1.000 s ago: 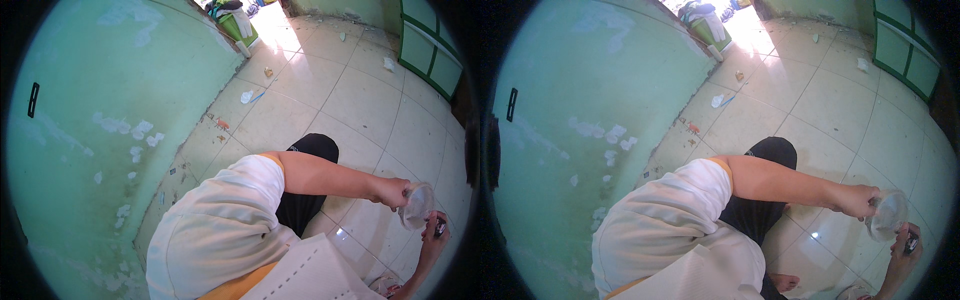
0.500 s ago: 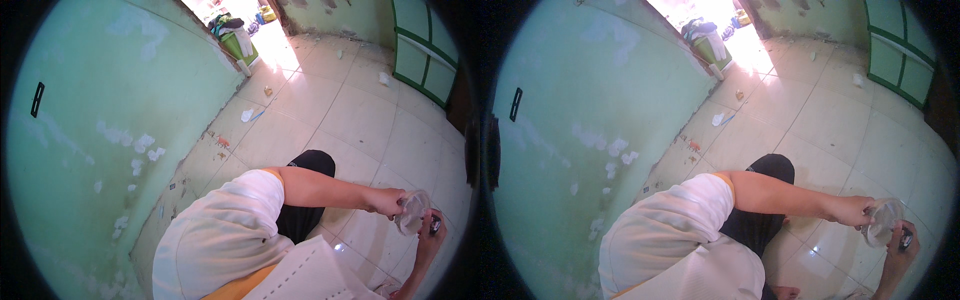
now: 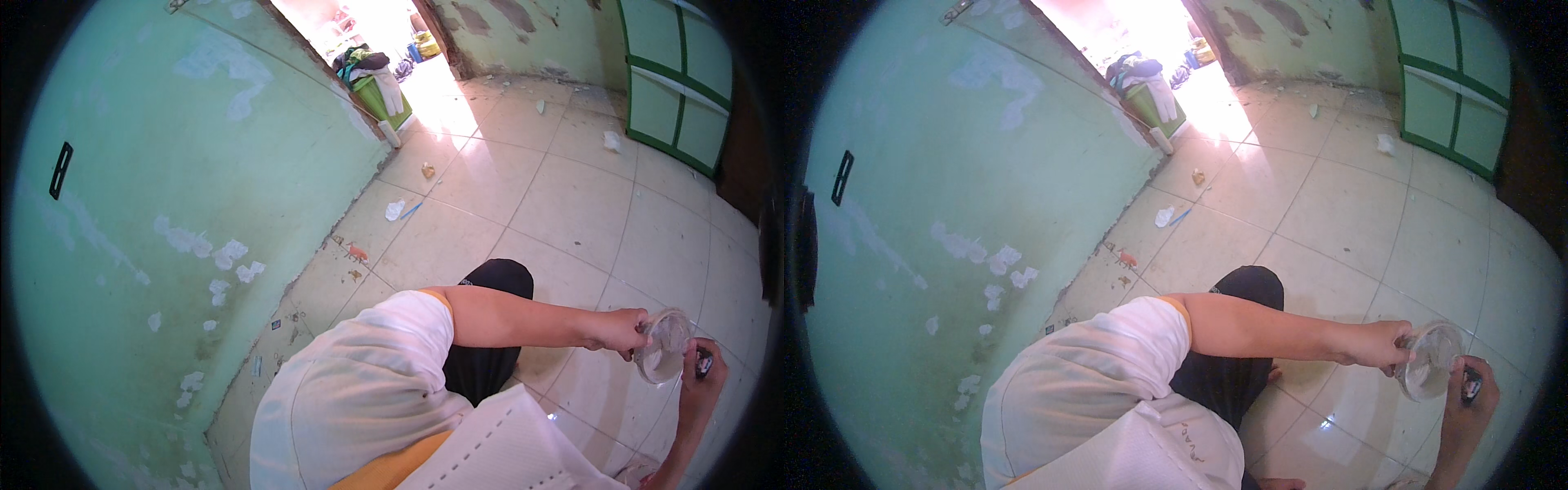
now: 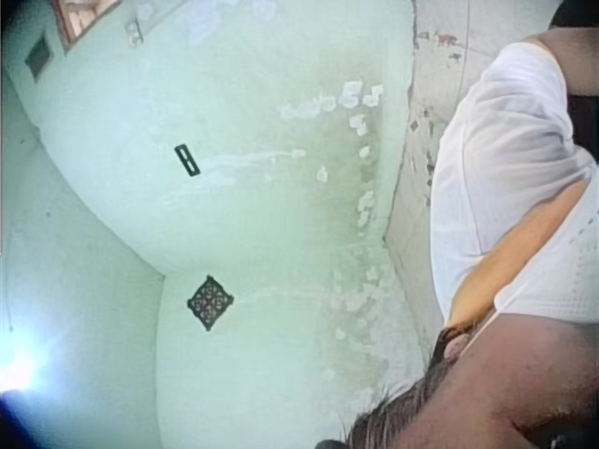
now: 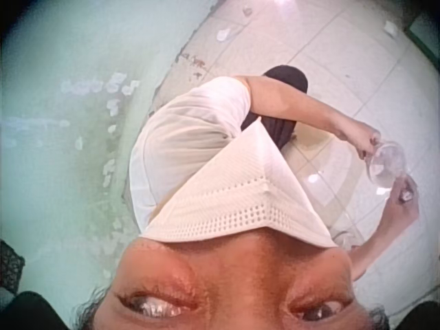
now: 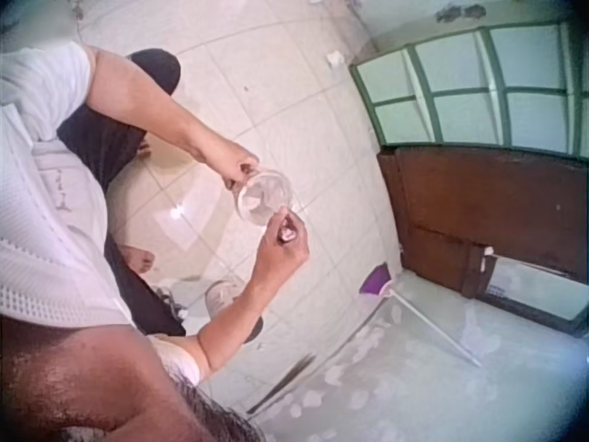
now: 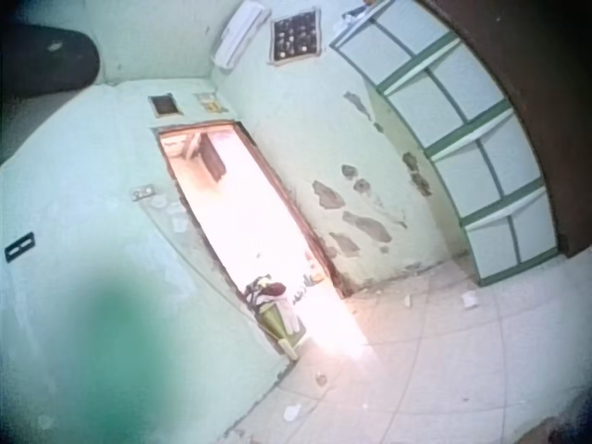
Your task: The person mixes a white substance in a plastic container using a putty knife and applies it to fill holes and damaged sections on a wall.
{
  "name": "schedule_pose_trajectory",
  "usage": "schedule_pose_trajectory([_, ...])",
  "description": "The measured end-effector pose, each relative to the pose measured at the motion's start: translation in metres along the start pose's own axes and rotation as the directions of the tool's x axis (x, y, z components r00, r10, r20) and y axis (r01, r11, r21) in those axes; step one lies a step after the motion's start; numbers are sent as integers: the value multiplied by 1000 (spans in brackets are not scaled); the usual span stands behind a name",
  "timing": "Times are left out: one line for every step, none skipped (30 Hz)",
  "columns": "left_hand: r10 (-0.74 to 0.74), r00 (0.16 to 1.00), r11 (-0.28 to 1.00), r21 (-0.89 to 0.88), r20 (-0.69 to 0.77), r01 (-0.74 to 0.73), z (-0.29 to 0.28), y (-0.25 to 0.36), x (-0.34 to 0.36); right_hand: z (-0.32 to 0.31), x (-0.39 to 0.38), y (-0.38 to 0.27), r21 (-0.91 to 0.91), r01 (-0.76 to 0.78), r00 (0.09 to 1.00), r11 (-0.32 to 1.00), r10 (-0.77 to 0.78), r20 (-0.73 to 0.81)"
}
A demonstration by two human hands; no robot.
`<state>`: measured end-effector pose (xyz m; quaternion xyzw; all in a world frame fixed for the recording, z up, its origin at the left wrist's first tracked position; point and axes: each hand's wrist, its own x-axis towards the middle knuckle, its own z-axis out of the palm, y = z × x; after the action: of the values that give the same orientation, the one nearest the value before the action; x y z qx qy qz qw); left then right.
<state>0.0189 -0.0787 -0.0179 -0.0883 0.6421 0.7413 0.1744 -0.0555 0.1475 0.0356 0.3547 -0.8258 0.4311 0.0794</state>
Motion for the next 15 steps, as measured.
schedule_pose_trajectory([12, 1000, 1000, -24, -2, -12, 0, -3, 0, 4, -2, 2, -15, 10, 1000, 1000, -10, 1])
schedule_pose_trajectory([24, 1000, 999, -49, -4, -24, 1, -5, 0, 10, -5, 4, -31, 20, 1000, 999, -20, 2])
schedule_pose_trajectory([25, 1000, 999, -44, -10, -25, 0, -6, 1, 13, -7, 6, -45, 30, 1000, 999, -30, 3])
schedule_pose_trajectory([25, 1000, 998, -57, -19, -26, 0, -7, 2, 12, -6, -1, 11, -99, 993, 995, 98, 64])
schedule_pose_trajectory([28, 999, 998, -63, -25, -30, -1, -8, 2, 12, -4, -17, 57, -230, 967, 971, 222, 122])
schedule_pose_trajectory([26, 999, 999, -41, -27, -27, 0, -10, 3, 12, -2, -25, 94, -360, 923, 928, 340, 183])
schedule_pose_trajectory([24, 999, 1000, -16, -27, -24, 1, -11, 4, 9, -2, -24, 133, -380, 918, 915, 356, 172])
schedule_pose_trajectory([22, 999, 1000, 8, -27, -21, 2, -12, 4, 6, -2, -21, 171, -399, 913, 901, 373, 162])
schedule_pose_trajectory([22, 1000, 999, 27, -19, -21, 2, -12, 4, 4, -2, -18, 210, -416, 908, 885, 391, 152])
schedule_pose_trajectory([19, 1000, 999, 47, -9, -18, 3, -5, 1, 2, -2, -14, 164, -378, 924, 911, 360, 128])
schedule_pose_trajectory([18, 1000, 997, 70, 4, -18, 4, 1, -2, 1, -2, -8, 117, -337, 940, 934, 327, 101])
schedule_pose_trajectory([15, 1000, 997, 71, 12, -16, 4, 4, -4, -1, -3, -4, 68, -296, 954, 953, 291, 77])
schedule_pose_trajectory([13, 1000, 997, 71, 16, -14, 4, 8, -8, -2, -3, -1, 23, -258, 965, 966, 256, 62])
schedule_pose_trajectory([12, 1000, 997, 72, 21, -13, 3, 9, -9, -3, -4, 2, -23, -219, 974, 975, 220, 50])
schedule_pose_trajectory([24, 1000, 998, 54, 8, -25, 2, 9, -8, -5, -5, 3, -69, -179, 983, 981, 182, 40])
